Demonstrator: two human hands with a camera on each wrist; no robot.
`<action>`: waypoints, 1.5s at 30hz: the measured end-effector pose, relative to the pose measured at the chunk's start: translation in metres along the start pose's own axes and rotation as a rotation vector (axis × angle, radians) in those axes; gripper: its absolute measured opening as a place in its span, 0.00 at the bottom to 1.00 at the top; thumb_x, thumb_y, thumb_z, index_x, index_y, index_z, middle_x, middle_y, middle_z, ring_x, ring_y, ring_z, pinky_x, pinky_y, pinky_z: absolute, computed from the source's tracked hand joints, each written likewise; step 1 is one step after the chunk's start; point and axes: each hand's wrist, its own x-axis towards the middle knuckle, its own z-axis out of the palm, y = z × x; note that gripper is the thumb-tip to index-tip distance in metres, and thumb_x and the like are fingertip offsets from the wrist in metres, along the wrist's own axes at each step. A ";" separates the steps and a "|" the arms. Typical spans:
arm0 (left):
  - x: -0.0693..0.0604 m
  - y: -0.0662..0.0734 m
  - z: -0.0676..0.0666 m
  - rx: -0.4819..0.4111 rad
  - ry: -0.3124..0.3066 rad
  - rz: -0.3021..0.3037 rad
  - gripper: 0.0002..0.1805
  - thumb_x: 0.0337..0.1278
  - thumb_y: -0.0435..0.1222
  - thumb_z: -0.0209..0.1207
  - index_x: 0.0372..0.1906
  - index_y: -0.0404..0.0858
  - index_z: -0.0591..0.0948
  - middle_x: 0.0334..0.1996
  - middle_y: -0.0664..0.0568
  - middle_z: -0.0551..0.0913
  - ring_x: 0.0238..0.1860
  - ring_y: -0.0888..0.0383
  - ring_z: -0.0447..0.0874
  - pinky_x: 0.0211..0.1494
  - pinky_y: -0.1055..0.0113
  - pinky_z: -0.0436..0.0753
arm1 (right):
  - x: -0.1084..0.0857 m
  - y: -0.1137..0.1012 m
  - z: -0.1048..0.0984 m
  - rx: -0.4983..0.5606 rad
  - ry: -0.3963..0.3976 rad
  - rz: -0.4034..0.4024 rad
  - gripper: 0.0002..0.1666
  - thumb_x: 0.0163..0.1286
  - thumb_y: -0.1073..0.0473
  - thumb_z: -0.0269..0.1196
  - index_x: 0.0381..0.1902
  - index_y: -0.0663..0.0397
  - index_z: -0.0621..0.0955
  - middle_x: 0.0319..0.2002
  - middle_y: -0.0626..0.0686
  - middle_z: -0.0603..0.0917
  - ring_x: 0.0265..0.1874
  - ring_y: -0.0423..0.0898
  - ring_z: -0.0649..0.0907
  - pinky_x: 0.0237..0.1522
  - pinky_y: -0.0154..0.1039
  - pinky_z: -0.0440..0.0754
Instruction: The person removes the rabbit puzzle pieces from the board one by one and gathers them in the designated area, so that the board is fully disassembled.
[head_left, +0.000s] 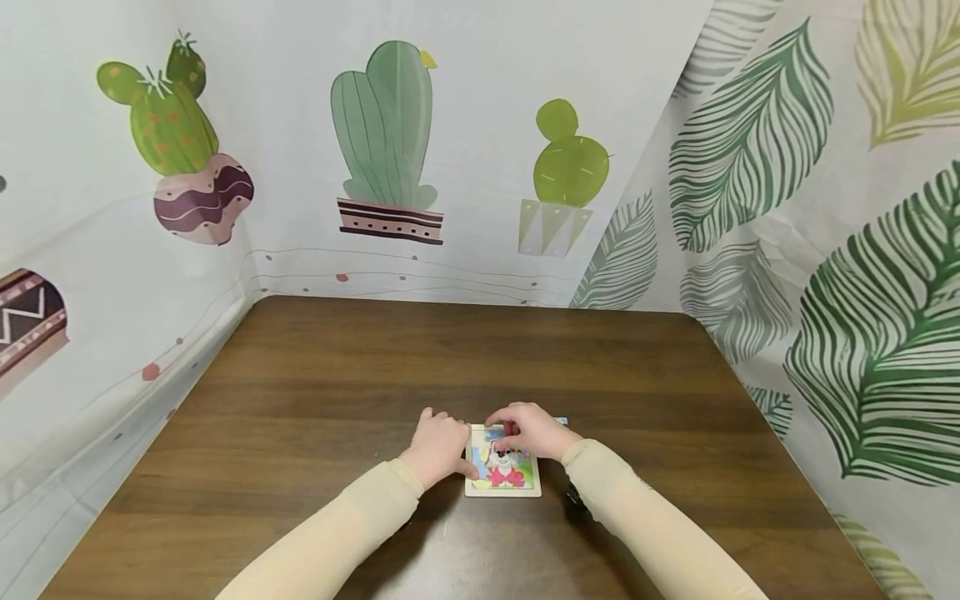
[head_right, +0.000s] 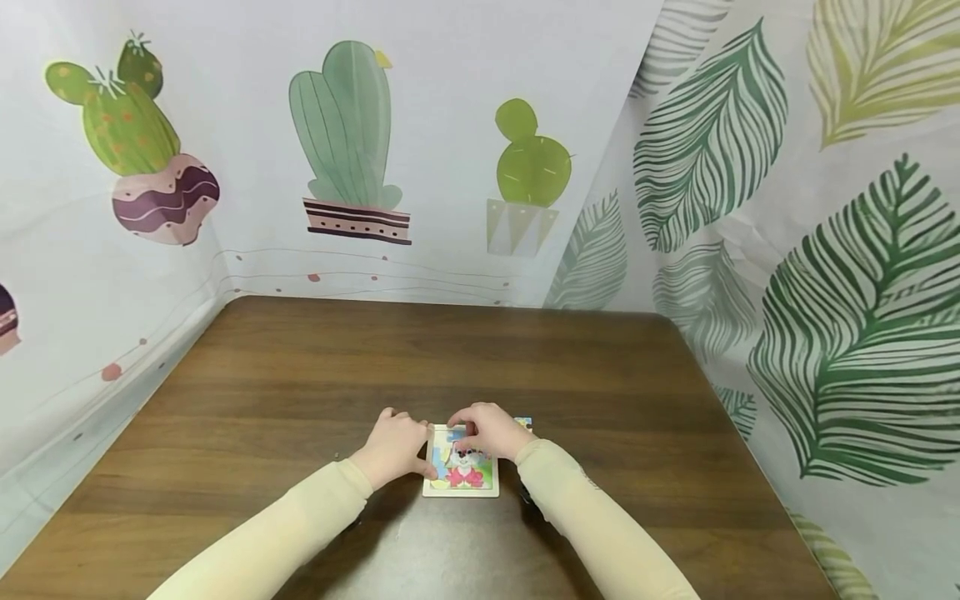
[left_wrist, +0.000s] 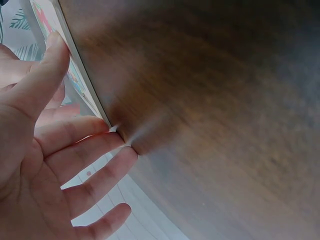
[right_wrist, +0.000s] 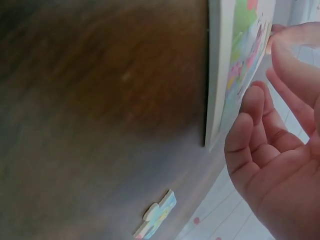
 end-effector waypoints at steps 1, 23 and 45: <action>0.000 0.000 0.000 0.000 -0.001 0.000 0.35 0.29 0.66 0.67 0.41 0.44 0.86 0.37 0.55 0.86 0.34 0.54 0.78 0.43 0.57 0.68 | -0.001 -0.001 0.000 -0.011 -0.008 0.001 0.18 0.59 0.56 0.68 0.49 0.51 0.83 0.27 0.44 0.75 0.27 0.41 0.72 0.30 0.33 0.72; -0.001 0.001 -0.003 0.006 -0.008 -0.001 0.36 0.29 0.67 0.66 0.42 0.45 0.86 0.38 0.56 0.86 0.33 0.55 0.77 0.43 0.58 0.68 | 0.000 -0.001 0.006 -0.132 -0.001 -0.035 0.13 0.58 0.59 0.69 0.43 0.47 0.85 0.30 0.46 0.75 0.26 0.38 0.71 0.30 0.30 0.71; 0.000 -0.001 0.002 0.010 0.025 0.010 0.33 0.29 0.67 0.67 0.37 0.45 0.85 0.34 0.56 0.86 0.31 0.55 0.76 0.42 0.57 0.68 | 0.000 -0.008 0.008 -0.117 0.014 -0.008 0.13 0.59 0.62 0.68 0.42 0.49 0.81 0.37 0.50 0.76 0.29 0.42 0.73 0.36 0.36 0.75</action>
